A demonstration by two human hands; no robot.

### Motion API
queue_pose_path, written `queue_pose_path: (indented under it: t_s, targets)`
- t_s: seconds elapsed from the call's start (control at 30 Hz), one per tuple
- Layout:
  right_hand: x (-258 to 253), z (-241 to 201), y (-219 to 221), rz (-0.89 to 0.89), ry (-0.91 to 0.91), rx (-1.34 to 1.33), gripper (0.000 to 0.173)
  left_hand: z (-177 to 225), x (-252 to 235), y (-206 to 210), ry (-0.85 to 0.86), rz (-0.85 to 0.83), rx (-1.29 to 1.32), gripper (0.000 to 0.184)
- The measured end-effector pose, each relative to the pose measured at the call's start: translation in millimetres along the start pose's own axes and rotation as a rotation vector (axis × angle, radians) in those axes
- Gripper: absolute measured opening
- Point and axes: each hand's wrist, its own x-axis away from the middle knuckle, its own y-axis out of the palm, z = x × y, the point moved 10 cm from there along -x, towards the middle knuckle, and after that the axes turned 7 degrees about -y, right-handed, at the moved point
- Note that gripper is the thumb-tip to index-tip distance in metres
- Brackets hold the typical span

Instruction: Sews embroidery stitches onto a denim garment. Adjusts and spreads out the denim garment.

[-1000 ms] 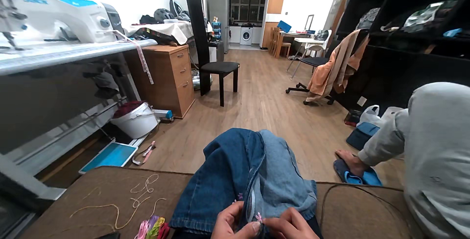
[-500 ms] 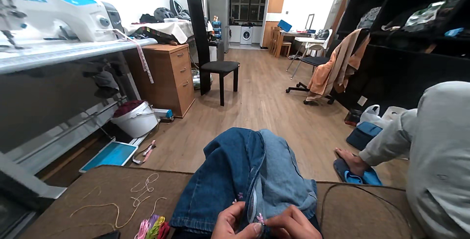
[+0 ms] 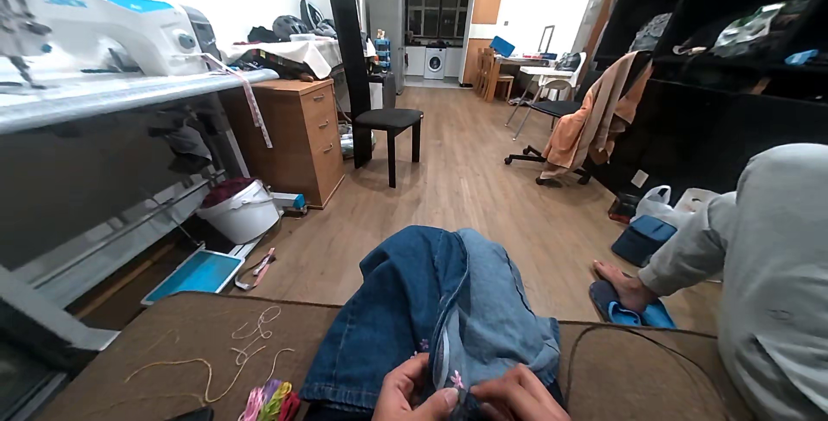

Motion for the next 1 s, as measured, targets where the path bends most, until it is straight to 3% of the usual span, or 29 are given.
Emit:
queue_pose_path:
  t_s: [1.0]
  targets:
    - [1.6,-6.2,6.8,-0.011,-0.018,0.027,0.014,2.2,0.7,-1.4,-0.002,0.023,-0.036,0.028]
